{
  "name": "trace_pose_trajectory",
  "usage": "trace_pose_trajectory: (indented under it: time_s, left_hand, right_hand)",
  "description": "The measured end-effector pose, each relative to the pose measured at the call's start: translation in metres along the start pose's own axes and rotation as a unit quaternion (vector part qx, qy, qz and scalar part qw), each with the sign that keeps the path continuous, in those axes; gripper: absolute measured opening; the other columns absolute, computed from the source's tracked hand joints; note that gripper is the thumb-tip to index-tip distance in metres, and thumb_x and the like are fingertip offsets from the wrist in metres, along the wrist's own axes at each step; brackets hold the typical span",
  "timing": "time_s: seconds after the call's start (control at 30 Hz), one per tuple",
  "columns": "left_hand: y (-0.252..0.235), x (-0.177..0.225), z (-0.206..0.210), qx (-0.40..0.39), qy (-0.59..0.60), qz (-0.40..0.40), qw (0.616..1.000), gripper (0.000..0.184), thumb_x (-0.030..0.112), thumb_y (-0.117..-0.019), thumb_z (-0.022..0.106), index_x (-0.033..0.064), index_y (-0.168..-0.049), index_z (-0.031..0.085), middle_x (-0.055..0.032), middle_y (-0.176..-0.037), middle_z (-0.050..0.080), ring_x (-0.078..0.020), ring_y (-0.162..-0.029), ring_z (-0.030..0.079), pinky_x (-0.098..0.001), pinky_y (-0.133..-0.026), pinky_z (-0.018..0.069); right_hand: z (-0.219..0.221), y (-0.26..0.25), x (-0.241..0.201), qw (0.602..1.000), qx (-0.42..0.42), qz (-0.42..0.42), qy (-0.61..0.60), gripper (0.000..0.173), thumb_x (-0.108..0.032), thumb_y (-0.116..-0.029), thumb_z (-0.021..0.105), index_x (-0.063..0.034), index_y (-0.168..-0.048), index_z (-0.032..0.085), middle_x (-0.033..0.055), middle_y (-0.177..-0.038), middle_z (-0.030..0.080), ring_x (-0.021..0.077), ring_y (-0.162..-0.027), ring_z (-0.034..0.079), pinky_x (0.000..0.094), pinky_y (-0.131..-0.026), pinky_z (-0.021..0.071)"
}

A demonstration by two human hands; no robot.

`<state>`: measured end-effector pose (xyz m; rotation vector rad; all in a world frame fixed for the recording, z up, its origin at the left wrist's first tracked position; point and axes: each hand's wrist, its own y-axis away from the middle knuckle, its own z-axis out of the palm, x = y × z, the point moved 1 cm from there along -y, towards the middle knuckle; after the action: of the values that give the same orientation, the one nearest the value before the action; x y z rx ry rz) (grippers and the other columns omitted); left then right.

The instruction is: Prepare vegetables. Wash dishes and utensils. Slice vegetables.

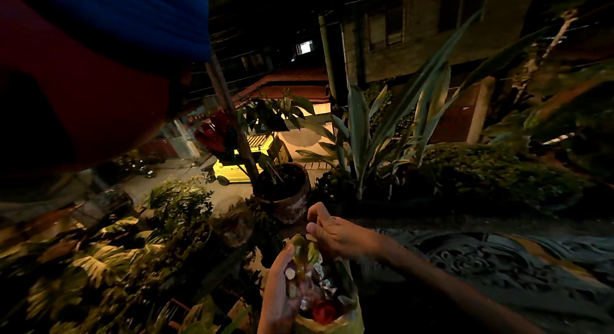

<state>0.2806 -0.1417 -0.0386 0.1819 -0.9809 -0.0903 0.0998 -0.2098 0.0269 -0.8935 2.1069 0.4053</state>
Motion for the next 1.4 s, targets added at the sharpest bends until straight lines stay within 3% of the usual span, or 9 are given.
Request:
trace_pose_trajectory:
  time_s: [0.17,0.37,0.47,0.6,0.73,0.9,1.03,1.2,1.4]
  left_hand:
    - [-0.001,0.002,0.005,0.072,0.024,0.056,0.995,0.026,0.015,-0.1082,0.038,0.0045,-0.123,0.056,-0.0067,-0.081,0.066,-0.0104,-0.057,0.064,-0.0212,-0.043,0.0510]
    - [-0.010,-0.005,0.007,0.058,0.009,0.144,0.988,0.034,0.014,-0.1038,0.043,0.0028,-0.134,0.052,-0.0055,-0.087,0.066,-0.0065,-0.058,0.062,-0.0192,-0.047,0.0518]
    - [-0.011,-0.008,0.005,0.033,-0.002,0.174,0.984,0.035,0.014,-0.0995,0.045,0.0021,-0.132,0.051,-0.0046,-0.088,0.067,-0.0058,-0.060,0.063,-0.0189,-0.050,0.0531]
    - [-0.007,-0.005,0.003,0.040,-0.025,0.177,0.983,0.037,0.014,-0.0970,0.047,0.0038,-0.132,0.053,-0.0030,-0.094,0.068,-0.0047,-0.067,0.064,-0.0179,-0.052,0.0514]
    - [-0.005,-0.001,-0.002,0.021,-0.077,0.165,0.983,0.040,0.013,-0.1010,0.041,0.0007,-0.136,0.055,-0.0054,-0.101,0.070,-0.0054,-0.070,0.065,-0.0177,-0.052,0.0506]
    - [-0.004,0.009,-0.003,0.016,-0.106,0.108,0.988,0.034,0.014,-0.1049,0.037,-0.0001,-0.126,0.059,-0.0027,-0.079,0.066,-0.0039,-0.053,0.059,-0.0173,-0.044,0.0483]
    - [-0.004,0.014,-0.003,0.013,-0.123,0.106,0.987,0.033,0.014,-0.1029,0.042,-0.0003,-0.124,0.062,-0.0032,-0.078,0.067,-0.0045,-0.053,0.060,-0.0179,-0.045,0.0502]
    - [0.000,0.017,-0.001,0.022,-0.148,0.096,0.984,0.030,0.012,-0.1035,0.045,0.0004,-0.124,0.064,-0.0034,-0.075,0.066,-0.0054,-0.051,0.059,-0.0189,-0.044,0.0501]
    - [-0.002,0.023,-0.010,-0.046,-0.141,0.071,0.986,0.035,0.015,-0.1011,0.045,0.0009,-0.128,0.062,-0.0009,-0.074,0.065,-0.0027,-0.050,0.056,-0.0173,-0.045,0.0495]
  right_hand:
    - [-0.010,0.014,-0.013,0.992,-0.053,0.018,0.111,0.030,-0.012,-0.1090,0.042,-0.0009,-0.136,0.048,0.0259,-0.104,0.064,0.0411,-0.091,0.066,0.0575,-0.080,0.0512]
    - [0.023,0.015,-0.008,0.997,-0.054,0.058,-0.013,0.036,-0.019,-0.1121,0.034,0.0005,-0.138,0.048,0.0207,-0.096,0.063,0.0289,-0.077,0.064,0.0458,-0.074,0.0536]
    - [0.028,0.012,-0.013,0.996,-0.040,0.082,-0.018,0.035,-0.020,-0.1126,0.034,0.0015,-0.134,0.052,0.0204,-0.097,0.063,0.0291,-0.081,0.064,0.0458,-0.079,0.0526]
    - [0.022,0.012,-0.021,0.994,-0.010,0.096,0.047,0.037,-0.023,-0.1123,0.036,0.0044,-0.125,0.058,0.0248,-0.102,0.065,0.0374,-0.096,0.066,0.0523,-0.087,0.0506]
    - [0.011,0.016,-0.043,0.967,-0.026,0.108,0.227,0.030,-0.021,-0.1108,0.040,-0.0009,-0.126,0.057,0.0262,-0.106,0.067,0.0449,-0.104,0.067,0.0595,-0.087,0.0520]
    - [-0.003,0.011,-0.061,0.922,-0.060,0.051,0.378,0.025,-0.006,-0.1061,0.046,0.0016,-0.128,0.056,0.0287,-0.112,0.065,0.0485,-0.100,0.066,0.0600,-0.080,0.0526]
    - [-0.006,0.007,-0.063,0.902,-0.083,0.037,0.422,0.026,0.000,-0.1030,0.048,0.0011,-0.127,0.056,0.0274,-0.108,0.065,0.0468,-0.095,0.067,0.0576,-0.075,0.0534]
    - [-0.008,0.005,-0.066,0.892,-0.116,0.042,0.436,0.036,-0.002,-0.1042,0.047,-0.0054,-0.140,0.049,0.0267,-0.106,0.065,0.0466,-0.093,0.067,0.0576,-0.075,0.0531]
    - [-0.016,0.007,-0.064,0.885,-0.129,0.016,0.446,0.045,-0.002,-0.1045,0.046,-0.0149,-0.148,0.048,0.0259,-0.106,0.066,0.0463,-0.093,0.067,0.0588,-0.074,0.0526]
